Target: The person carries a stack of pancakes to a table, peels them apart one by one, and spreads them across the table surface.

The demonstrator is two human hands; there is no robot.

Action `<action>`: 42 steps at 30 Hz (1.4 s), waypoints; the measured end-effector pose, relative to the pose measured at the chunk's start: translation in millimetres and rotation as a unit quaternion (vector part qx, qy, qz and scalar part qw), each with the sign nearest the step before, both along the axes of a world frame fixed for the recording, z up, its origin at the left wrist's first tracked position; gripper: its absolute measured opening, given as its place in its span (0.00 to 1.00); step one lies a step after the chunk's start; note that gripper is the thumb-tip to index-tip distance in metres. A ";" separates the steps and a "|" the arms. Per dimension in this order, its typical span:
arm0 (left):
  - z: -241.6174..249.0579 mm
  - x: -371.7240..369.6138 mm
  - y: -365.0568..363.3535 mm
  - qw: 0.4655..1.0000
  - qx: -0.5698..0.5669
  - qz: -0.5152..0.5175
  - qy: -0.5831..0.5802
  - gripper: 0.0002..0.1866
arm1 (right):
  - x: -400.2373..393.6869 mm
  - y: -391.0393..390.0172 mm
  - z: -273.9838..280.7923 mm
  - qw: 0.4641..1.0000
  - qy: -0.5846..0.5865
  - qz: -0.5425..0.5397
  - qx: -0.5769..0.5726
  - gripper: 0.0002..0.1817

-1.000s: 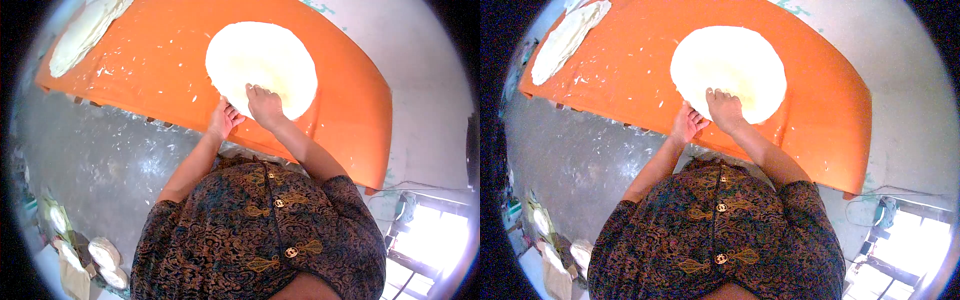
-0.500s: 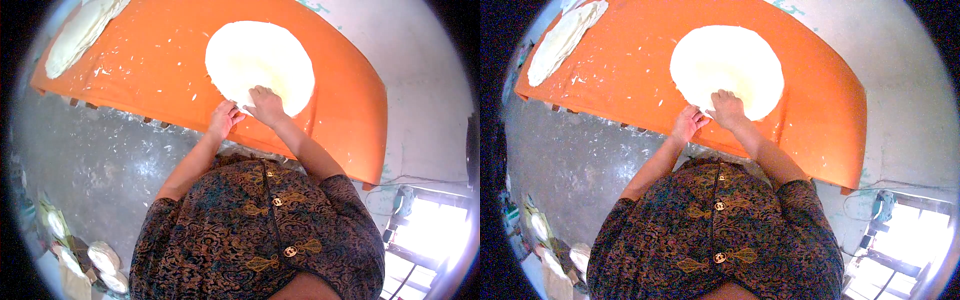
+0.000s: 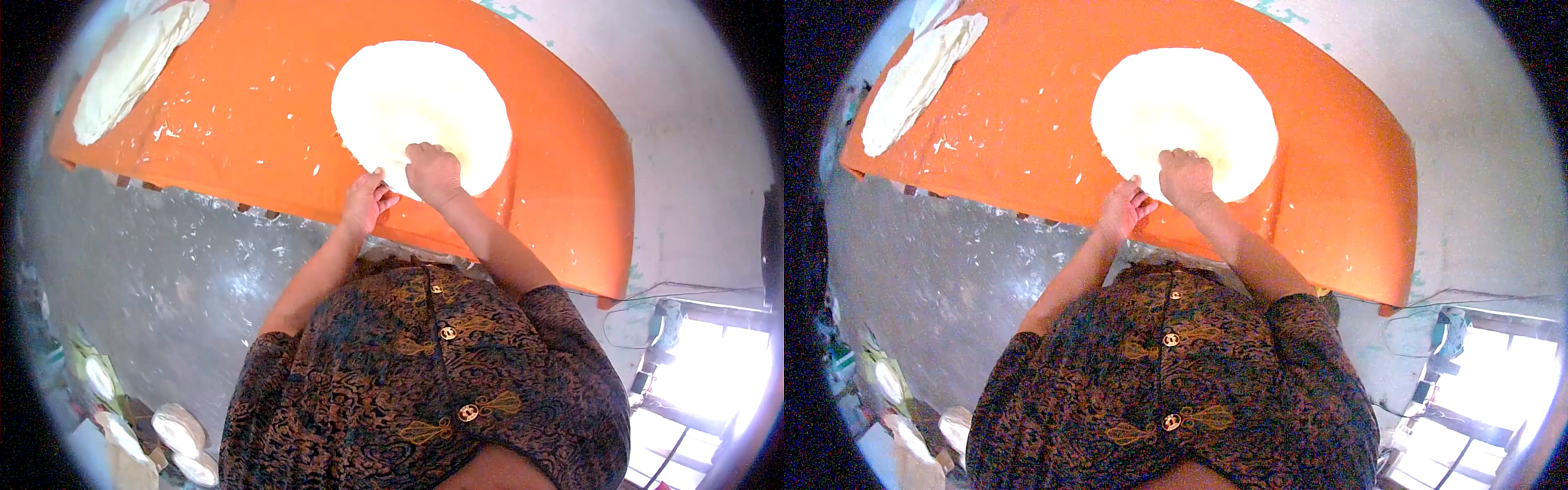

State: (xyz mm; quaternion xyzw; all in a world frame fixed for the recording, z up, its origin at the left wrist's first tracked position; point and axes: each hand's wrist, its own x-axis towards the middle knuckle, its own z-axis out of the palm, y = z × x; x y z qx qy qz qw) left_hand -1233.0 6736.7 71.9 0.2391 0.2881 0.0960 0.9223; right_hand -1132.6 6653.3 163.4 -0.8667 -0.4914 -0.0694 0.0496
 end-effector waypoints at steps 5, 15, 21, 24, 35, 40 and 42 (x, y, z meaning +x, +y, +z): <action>-9.7 5.5 -1.5 1.000 0.013 -0.006 0.003 0.13 | 35.3 -3.7 24.5 0.977 0.171 -0.082 0.097 0.11; -36.4 1.0 1.0 0.995 0.063 -0.046 -0.055 0.22 | 223.7 -80.7 116.6 0.808 0.453 -0.150 0.346 0.16; -17.6 6.9 -4.0 0.994 0.053 0.030 0.090 0.20 | 382.8 -265.5 173.7 0.719 0.339 -0.190 0.576 0.19; -17.8 8.9 -6.6 0.993 0.088 0.026 0.070 0.26 | 415.4 -368.8 187.7 0.609 0.303 -0.366 0.635 0.21; -9.0 11.5 -8.4 0.993 0.071 0.027 0.090 0.26 | 405.1 -435.1 -66.1 0.635 0.306 -0.400 0.586 0.05; -13.5 13.5 -8.5 0.994 0.066 0.024 0.080 0.30 | 279.0 -237.8 -51.9 0.637 0.472 -0.140 0.593 0.07; -13.5 9.8 -7.7 0.998 0.028 0.030 0.046 0.27 | 209.1 -171.4 -7.8 0.850 0.325 -0.055 0.411 0.12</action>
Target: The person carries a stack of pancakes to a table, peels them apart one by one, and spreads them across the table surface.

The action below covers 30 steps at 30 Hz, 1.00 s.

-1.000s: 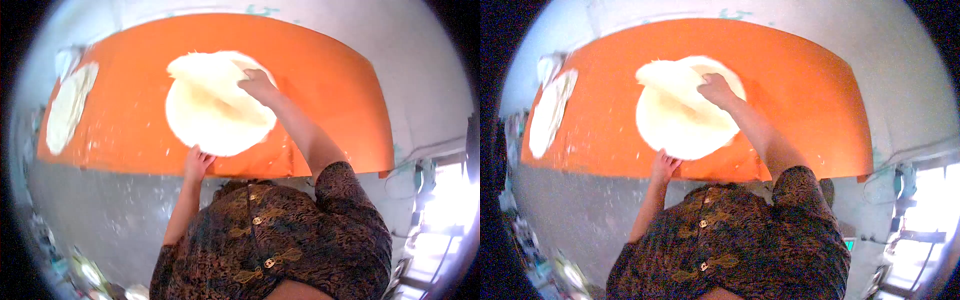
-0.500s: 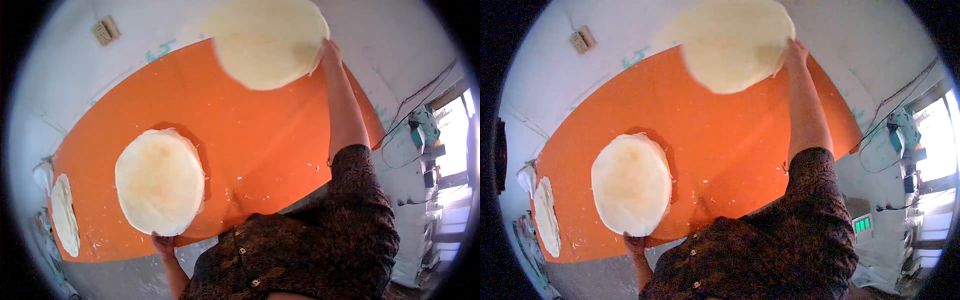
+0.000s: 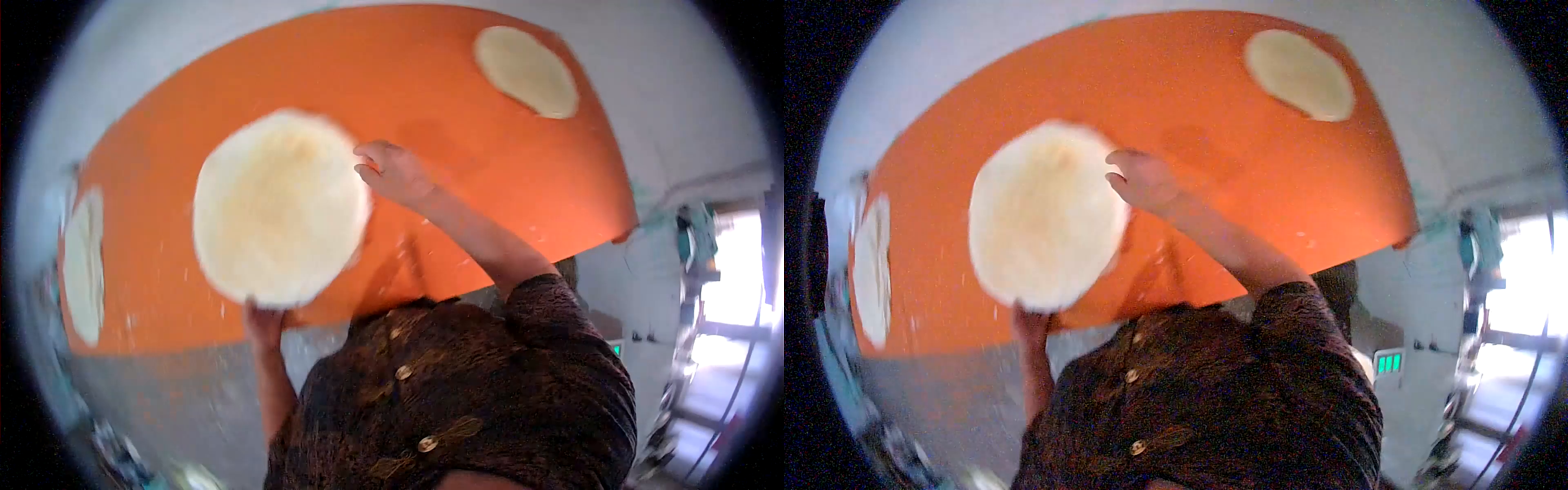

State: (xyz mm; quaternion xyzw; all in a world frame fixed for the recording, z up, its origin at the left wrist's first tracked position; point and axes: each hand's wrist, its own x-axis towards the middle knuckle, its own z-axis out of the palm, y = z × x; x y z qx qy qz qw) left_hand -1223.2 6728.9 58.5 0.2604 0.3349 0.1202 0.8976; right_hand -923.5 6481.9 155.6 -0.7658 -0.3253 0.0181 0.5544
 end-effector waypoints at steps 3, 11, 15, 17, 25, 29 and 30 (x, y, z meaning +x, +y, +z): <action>16.5 2.2 -4.2 0.999 -0.021 0.029 0.039 0.23 | -86.4 80.0 17.8 0.948 -0.145 0.128 -0.253 0.20; -2.5 -5.1 6.6 0.996 -0.053 0.009 -0.075 0.21 | -189.9 162.0 -6.2 0.866 -0.265 0.192 -0.379 0.30; -4.7 -7.2 8.2 0.996 -0.071 0.007 -0.063 0.18 | -197.5 169.7 8.9 0.837 -0.211 0.202 -0.462 0.25; 1.1 -6.9 6.8 0.996 -0.052 -0.008 -0.066 0.18 | -198.1 169.7 12.8 0.833 -0.177 0.199 -0.486 0.23; 12.4 -6.7 4.9 0.996 -0.032 -0.020 -0.082 0.19 | -186.0 159.2 9.8 0.894 -0.141 0.172 -0.390 0.12; 11.6 -5.5 4.5 0.998 -0.018 -0.020 -0.062 0.19 | -188.0 160.3 7.3 0.878 -0.220 0.141 -0.402 0.09; 14.5 -5.2 4.0 0.998 -0.023 -0.014 -0.060 0.18 | -189.1 161.0 6.2 0.868 -0.257 0.130 -0.405 0.08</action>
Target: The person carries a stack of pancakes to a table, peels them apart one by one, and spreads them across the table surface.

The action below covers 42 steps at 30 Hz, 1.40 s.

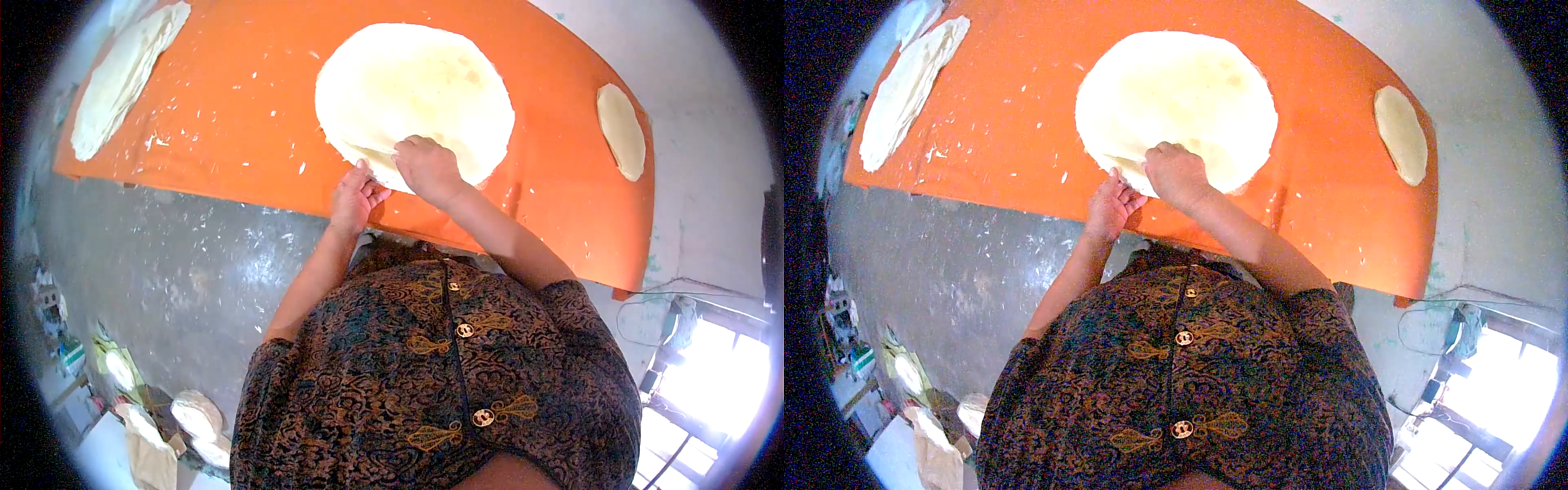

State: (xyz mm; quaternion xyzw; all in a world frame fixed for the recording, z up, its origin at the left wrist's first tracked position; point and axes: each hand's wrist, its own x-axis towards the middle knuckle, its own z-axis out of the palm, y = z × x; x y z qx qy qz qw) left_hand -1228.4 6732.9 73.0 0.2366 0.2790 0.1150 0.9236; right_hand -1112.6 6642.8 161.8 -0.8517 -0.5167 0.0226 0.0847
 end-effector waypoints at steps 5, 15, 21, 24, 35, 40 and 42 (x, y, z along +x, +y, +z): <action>-9.7 0.5 -2.0 1.000 0.021 0.002 -0.013 0.16 | -6.4 4.0 -7.6 0.994 -0.107 0.019 0.022 0.03; -79.0 -1.3 13.3 0.992 0.096 -0.063 -0.060 0.16 | 98.4 -35.5 66.3 0.948 0.198 -0.170 0.184 0.12; -5.7 8.3 -5.2 0.987 0.121 -0.021 0.100 0.17 | 182.0 -183.9 137.8 0.728 0.309 -0.335 0.513 0.11; -7.4 10.3 -6.7 0.986 0.131 -0.020 0.100 0.15 | 210.2 -308.6 144.4 0.628 0.274 -0.309 0.659 0.14; -6.0 18.9 -2.7 0.982 0.074 0.035 0.173 0.17 | 160.4 -643.1 -68.7 0.470 0.024 -0.771 0.429 0.23; -8.4 19.6 -5.9 0.985 0.087 0.018 0.146 0.18 | 182.0 -457.7 -22.6 0.699 0.020 -0.666 0.261 0.20; -7.2 16.3 -5.8 0.990 0.065 0.023 0.122 0.19 | 189.1 -363.3 -21.6 0.819 0.010 -0.498 0.286 0.18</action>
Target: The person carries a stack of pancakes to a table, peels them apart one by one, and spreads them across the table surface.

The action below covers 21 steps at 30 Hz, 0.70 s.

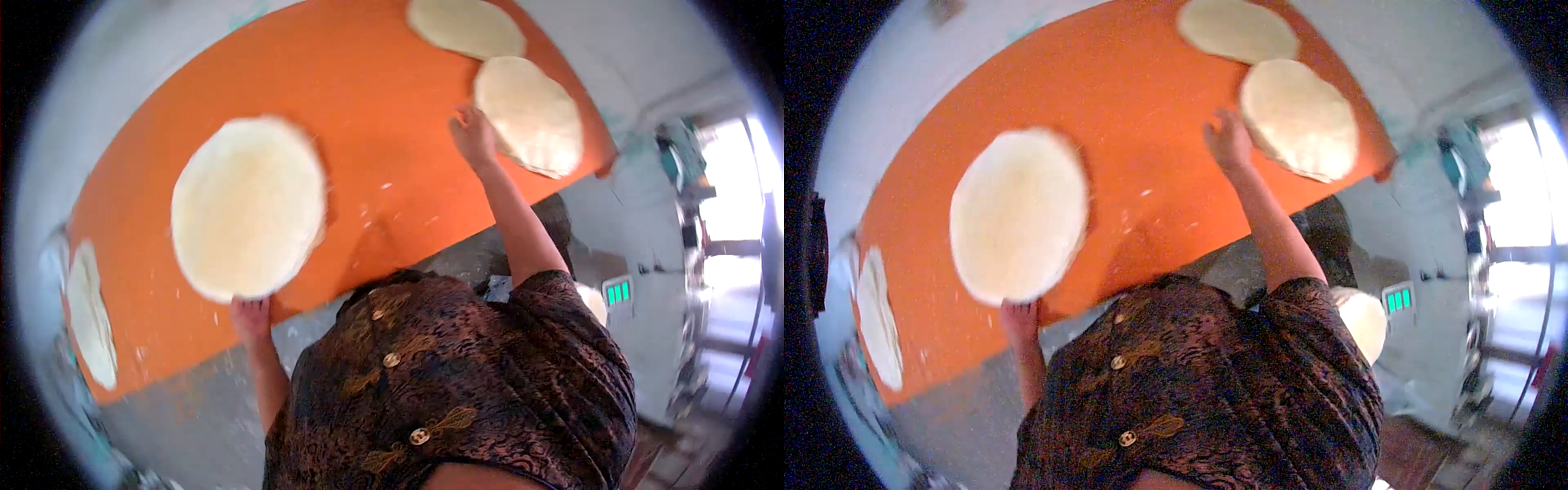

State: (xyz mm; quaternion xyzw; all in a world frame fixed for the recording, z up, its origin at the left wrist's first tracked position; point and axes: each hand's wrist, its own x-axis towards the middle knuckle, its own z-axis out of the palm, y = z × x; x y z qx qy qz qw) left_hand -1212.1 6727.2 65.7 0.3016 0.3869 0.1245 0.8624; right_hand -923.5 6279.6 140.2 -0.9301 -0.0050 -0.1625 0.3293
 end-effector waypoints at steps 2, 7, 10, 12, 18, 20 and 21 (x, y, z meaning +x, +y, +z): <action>-2.9 -5.4 0.4 0.999 0.015 -0.015 -0.034 0.18 | -20.6 103.4 10.9 0.975 -0.095 0.193 -0.049 0.17; 2.1 -11.7 1.1 0.995 -0.042 -0.002 -0.090 0.19 | -125.4 293.1 16.8 0.859 -0.058 0.500 -0.097 0.19; -1.0 -13.4 4.6 0.990 -0.079 -0.003 -0.116 0.18 | -165.6 343.6 27.0 0.791 0.010 0.564 -0.237 0.26; -5.1 -14.4 5.2 0.989 -0.081 -0.006 -0.123 0.16 | -175.9 358.8 18.5 0.780 -0.005 0.558 -0.283 0.27; -10.1 -15.1 8.8 0.987 -0.101 -0.010 -0.125 0.13 | -191.6 376.2 27.4 0.756 0.081 0.546 -0.353 0.23; -10.1 -15.1 10.2 0.987 -0.108 -0.014 -0.122 0.12 | -195.3 375.8 18.1 0.766 0.062 0.545 -0.336 0.22; -10.0 -15.7 10.1 0.986 -0.115 -0.015 -0.120 0.11 | -196.6 375.1 15.5 0.771 0.053 0.543 -0.328 0.21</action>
